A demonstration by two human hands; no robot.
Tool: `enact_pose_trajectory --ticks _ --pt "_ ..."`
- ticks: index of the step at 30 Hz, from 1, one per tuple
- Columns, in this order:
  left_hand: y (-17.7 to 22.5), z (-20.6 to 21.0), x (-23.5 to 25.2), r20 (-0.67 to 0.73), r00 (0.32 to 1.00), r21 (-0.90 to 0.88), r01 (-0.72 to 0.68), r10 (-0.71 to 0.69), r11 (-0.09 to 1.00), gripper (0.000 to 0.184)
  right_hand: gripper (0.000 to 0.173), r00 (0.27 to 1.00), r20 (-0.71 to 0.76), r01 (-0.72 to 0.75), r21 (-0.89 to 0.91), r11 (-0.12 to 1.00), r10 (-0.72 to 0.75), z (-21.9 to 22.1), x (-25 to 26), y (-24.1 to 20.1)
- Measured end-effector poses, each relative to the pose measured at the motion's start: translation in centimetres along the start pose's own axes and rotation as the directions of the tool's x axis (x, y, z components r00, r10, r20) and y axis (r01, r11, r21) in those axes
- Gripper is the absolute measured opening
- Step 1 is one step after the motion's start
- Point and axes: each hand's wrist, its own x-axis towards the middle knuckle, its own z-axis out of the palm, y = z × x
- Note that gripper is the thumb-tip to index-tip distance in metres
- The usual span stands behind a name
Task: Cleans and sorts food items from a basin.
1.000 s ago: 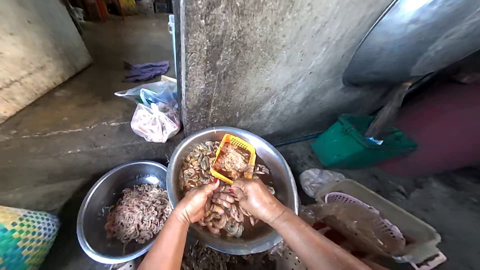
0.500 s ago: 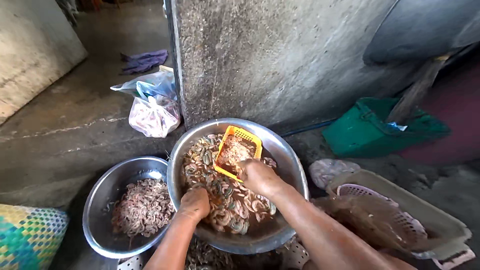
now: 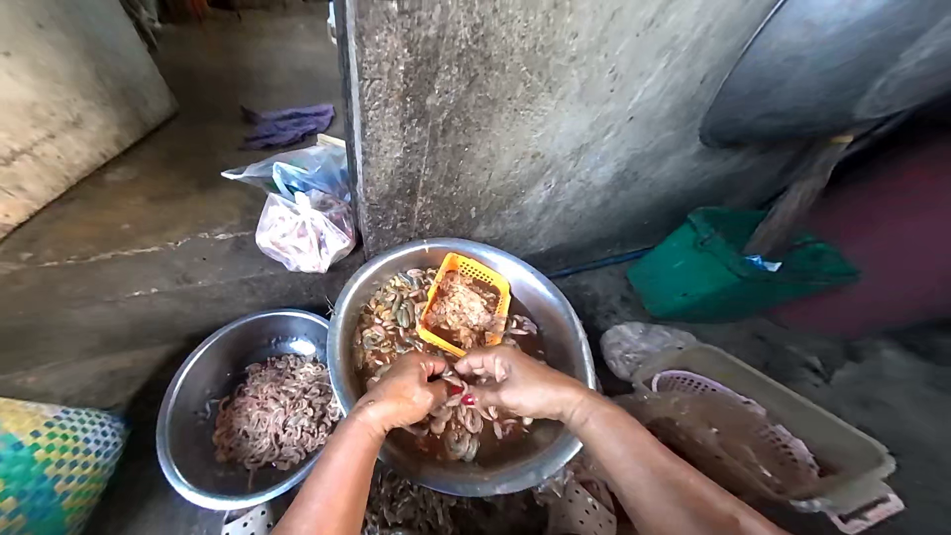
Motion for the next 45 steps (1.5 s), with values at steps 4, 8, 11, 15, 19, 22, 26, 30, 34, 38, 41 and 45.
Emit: enact_pose_trajectory --ticks 4,8,11,15,19,22,26,30,34,38,41,45 --pt "0.2 0.6 -0.3 -0.050 0.998 -0.141 -0.038 0.031 0.989 0.017 0.013 0.991 -0.127 0.052 0.059 0.997 -0.044 0.7 -1.0 0.6" --pt "0.1 1.4 -0.3 -0.101 0.991 -0.462 -0.121 0.083 0.878 0.014 0.015 0.965 -0.225 0.126 -0.056 0.991 -0.135 0.8 -2.1 0.7" --pt "-0.2 2.3 -0.2 -0.059 0.979 -0.667 -0.182 0.193 0.723 0.017 0.011 0.887 -0.424 0.150 -0.113 0.982 -0.184 0.8 -3.0 0.3" --pt "0.0 2.9 0.1 0.071 0.987 -0.383 -0.109 0.147 0.917 0.019 0.010 0.658 -0.710 0.213 -0.144 0.966 -0.251 -1.0 -3.7 1.0" --pt "-1.3 2.2 1.1 0.104 0.985 0.194 0.114 -0.136 0.974 0.028 0.014 0.475 -0.868 0.398 0.063 0.915 -0.147 -4.6 -5.4 1.8" --pt "-3.6 1.1 1.5 0.053 0.975 0.375 0.179 -0.214 0.909 0.033 0.016 0.394 -0.919 0.515 0.226 0.827 0.006 -7.4 -7.8 2.0" --pt "-4.6 -0.4 0.9 -0.040 0.918 0.542 0.351 -0.394 0.763 0.035 0.013 0.250 -0.950 0.606 0.306 0.735 0.189 -10.9 -11.0 3.4" --pt "-4.1 -0.8 0.7 -0.128 0.872 0.590 0.450 -0.473 0.670 0.039 0.015 0.022 -0.944 0.643 0.265 0.718 0.328 -14.0 -14.0 6.9" --pt "-3.8 -0.8 0.6 -0.090 0.907 0.531 0.393 -0.411 0.751 0.037 0.013 0.087 -0.936 0.503 0.336 0.796 0.340 -13.5 -13.7 7.8" --pt "-3.5 -0.3 0.7 -0.064 0.988 0.194 0.150 -0.140 0.969 0.029 0.015 0.642 -0.725 0.089 0.394 0.915 0.249 -9.2 -10.1 5.9" --pt "-0.9 0.8 0.3 -0.062 0.998 -0.029 0.027 -0.029 0.999 0.022 0.028 0.896 -0.409 -0.135 0.124 0.983 0.174 -4.6 -6.6 4.0" --pt "1.9 1.8 -0.5 -0.064 0.990 -0.134 -0.132 0.124 0.982 0.020 0.056 0.972 -0.211 0.127 0.107 0.986 -0.102 0.7 -3.4 2.4"
